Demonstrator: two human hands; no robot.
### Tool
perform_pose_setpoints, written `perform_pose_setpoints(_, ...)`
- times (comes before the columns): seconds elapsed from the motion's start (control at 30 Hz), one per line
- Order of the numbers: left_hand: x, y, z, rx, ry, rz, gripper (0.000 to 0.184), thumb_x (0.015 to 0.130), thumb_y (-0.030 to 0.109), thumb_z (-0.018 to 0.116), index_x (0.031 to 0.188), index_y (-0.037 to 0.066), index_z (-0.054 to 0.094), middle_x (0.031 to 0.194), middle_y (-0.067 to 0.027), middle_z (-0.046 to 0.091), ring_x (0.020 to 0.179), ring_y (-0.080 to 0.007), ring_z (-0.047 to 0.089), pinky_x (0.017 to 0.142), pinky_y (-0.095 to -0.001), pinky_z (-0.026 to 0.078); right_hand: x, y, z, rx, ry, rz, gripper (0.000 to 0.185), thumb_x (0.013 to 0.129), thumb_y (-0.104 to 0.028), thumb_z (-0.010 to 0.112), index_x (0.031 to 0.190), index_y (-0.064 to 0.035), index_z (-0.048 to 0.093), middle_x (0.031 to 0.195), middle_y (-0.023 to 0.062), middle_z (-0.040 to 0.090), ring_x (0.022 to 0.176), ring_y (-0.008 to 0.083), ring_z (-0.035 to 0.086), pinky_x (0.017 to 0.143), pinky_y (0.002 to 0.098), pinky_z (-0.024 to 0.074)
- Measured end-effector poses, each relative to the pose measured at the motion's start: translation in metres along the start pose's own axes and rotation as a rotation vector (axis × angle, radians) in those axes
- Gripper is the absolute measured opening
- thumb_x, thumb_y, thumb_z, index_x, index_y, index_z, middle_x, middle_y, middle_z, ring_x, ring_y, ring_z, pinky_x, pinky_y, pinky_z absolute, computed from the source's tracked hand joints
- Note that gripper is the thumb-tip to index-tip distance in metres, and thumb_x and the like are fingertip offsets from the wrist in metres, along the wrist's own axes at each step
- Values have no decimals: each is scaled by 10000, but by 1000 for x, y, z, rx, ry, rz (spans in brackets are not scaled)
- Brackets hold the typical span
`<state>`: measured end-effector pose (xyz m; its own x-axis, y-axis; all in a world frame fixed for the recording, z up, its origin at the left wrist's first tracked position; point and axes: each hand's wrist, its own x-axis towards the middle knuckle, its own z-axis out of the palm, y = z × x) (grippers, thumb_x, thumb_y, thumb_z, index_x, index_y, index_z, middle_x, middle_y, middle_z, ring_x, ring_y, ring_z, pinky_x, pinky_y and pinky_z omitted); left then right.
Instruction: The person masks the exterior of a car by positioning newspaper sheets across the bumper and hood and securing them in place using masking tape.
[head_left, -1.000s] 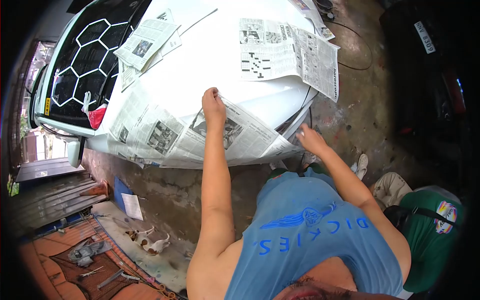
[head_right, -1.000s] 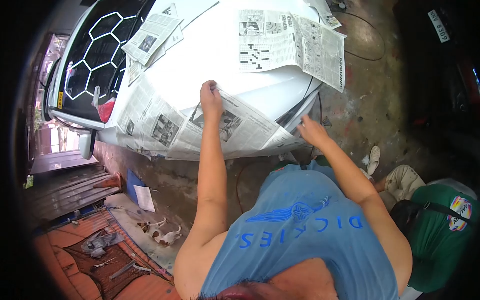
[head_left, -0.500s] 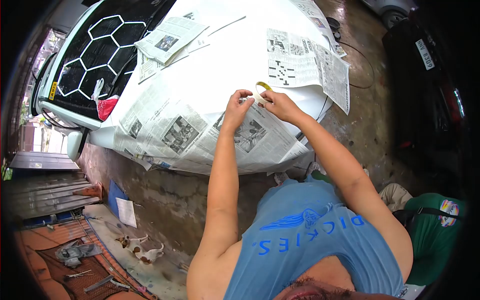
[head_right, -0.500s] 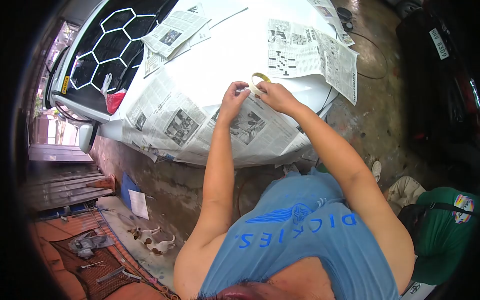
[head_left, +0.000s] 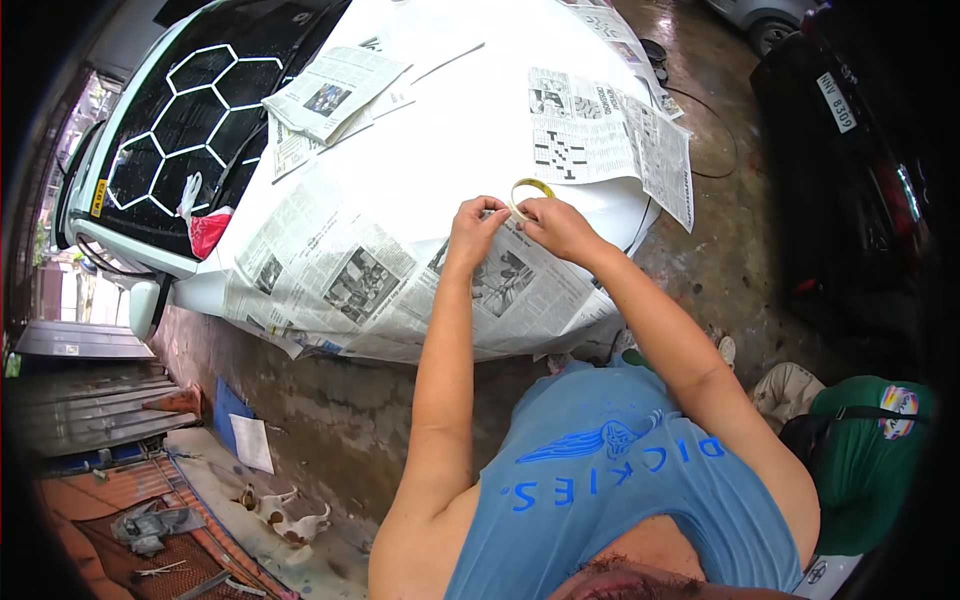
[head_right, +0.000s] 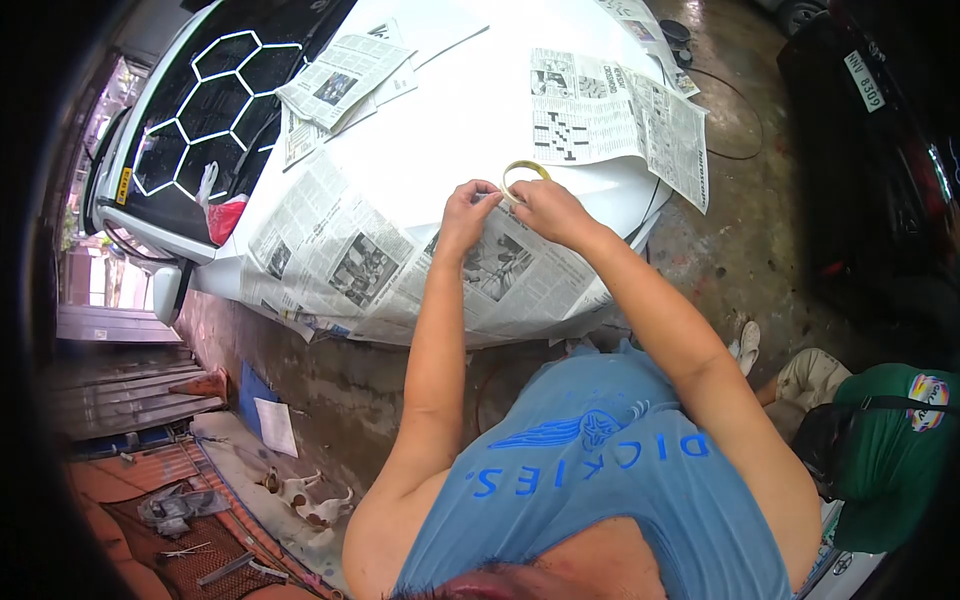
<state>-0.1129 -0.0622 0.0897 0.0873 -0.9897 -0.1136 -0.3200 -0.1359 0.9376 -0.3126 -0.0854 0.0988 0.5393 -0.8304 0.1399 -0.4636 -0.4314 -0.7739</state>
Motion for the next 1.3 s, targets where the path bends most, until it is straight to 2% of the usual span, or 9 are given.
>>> perform_pose_setpoints(0.2, 3, -17, 4, -36, 73, 177, 172, 903, 188, 730, 1002, 48, 725, 939, -23, 676, 860, -114, 570, 792, -273, 484, -2, -4, 5, -79, 36, -12, 179, 878, -138, 648, 1012, -19, 651, 869, 231, 689, 875, 435, 663, 769, 517, 516)
perform_pose_setpoints(0.33, 10, -30, 5, 40, 84, 213, 183, 894, 215, 731, 997, 65, 741, 975, -73, 693, 975, -184, 616, 901, -323, 488, 2, -6, 1, -175, 61, -86, 143, 865, -131, 633, 950, -17, 624, 839, 235, 681, 862, 423, 667, 799, 523, 512)
perform_pose_setpoints(0.57, -2, 3, 0, 172, 11, 180, 208, 856, 217, 715, 909, 17, 720, 917, -133, 685, 894, -232, 611, 820, -349, 494, 8, 12, -1, -368, 45, -277, 140, 836, -142, 605, 905, -31, 654, 801, 226, 683, 853, 424, 671, 828, 523, 517)
perform_pose_setpoints(0.67, 7, -6, 0, 126, -18, 161, 208, 852, 205, 681, 867, -2, 693, 863, -112, 668, 834, -201, 579, 766, -348, 479, 0, -27, -17, -239, -17, 10, 199, 837, -187, 612, 951, -32, 661, 803, 235, 683, 845, 437, 672, 815, 542, 517)
perform_pose_setpoints(0.8, 18, -27, -1, 22, -17, 154, 222, 873, 209, 697, 940, -2, 687, 913, -94, 675, 864, -183, 586, 797, -334, 483, 7, 6, -1, -73, 13, 90, 339, 883, -233, 608, 1158, -40, 656, 912, 258, 704, 876, 449, 680, 809, 525, 524)
perform_pose_setpoints(0.9, 14, -25, 14, -111, 225, 311, 252, 881, 215, 732, 1017, 8, 687, 994, -87, 681, 935, -175, 604, 857, -317, 483, 8, 9, 6, 58, 80, 69, 420, 898, -225, 623, 1267, -26, 618, 996, 266, 709, 939, 443, 683, 835, 507, 526)
perform_pose_setpoints(1.03, 7, -15, 5, -25, 118, 422, 263, 874, 212, 773, 1031, 13, 700, 1087, -67, 680, 1028, -170, 614, 930, -304, 474, 12, 3, 3, 140, 19, 75, 463, 899, -191, 646, 1318, -5, 584, 1060, 274, 701, 1000, 435, 678, 864, 495, 525)
perform_pose_setpoints(1.23, 10, -19, 9, -105, 156, 203, 125, 901, 154, 718, 915, 30, 707, 850, -31, 650, 823, -111, 583, 765, -282, 477, 7, 3, 4, -1, 11, -18, 431, 923, -189, 616, 1318, -22, 574, 1078, 257, 698, 1001, 445, 666, 849, 514, 524)
perform_pose_setpoints(1.3, 9, -17, 8, -178, 95, 132, 131, 912, 156, 724, 953, 33, 705, 861, -16, 661, 831, -99, 581, 751, -264, 484, 0, 4, 7, -19, 22, -30, 390, 936, -196, 595, 1289, -32, 575, 1078, 253, 697, 992, 450, 662, 841, 527, 523)
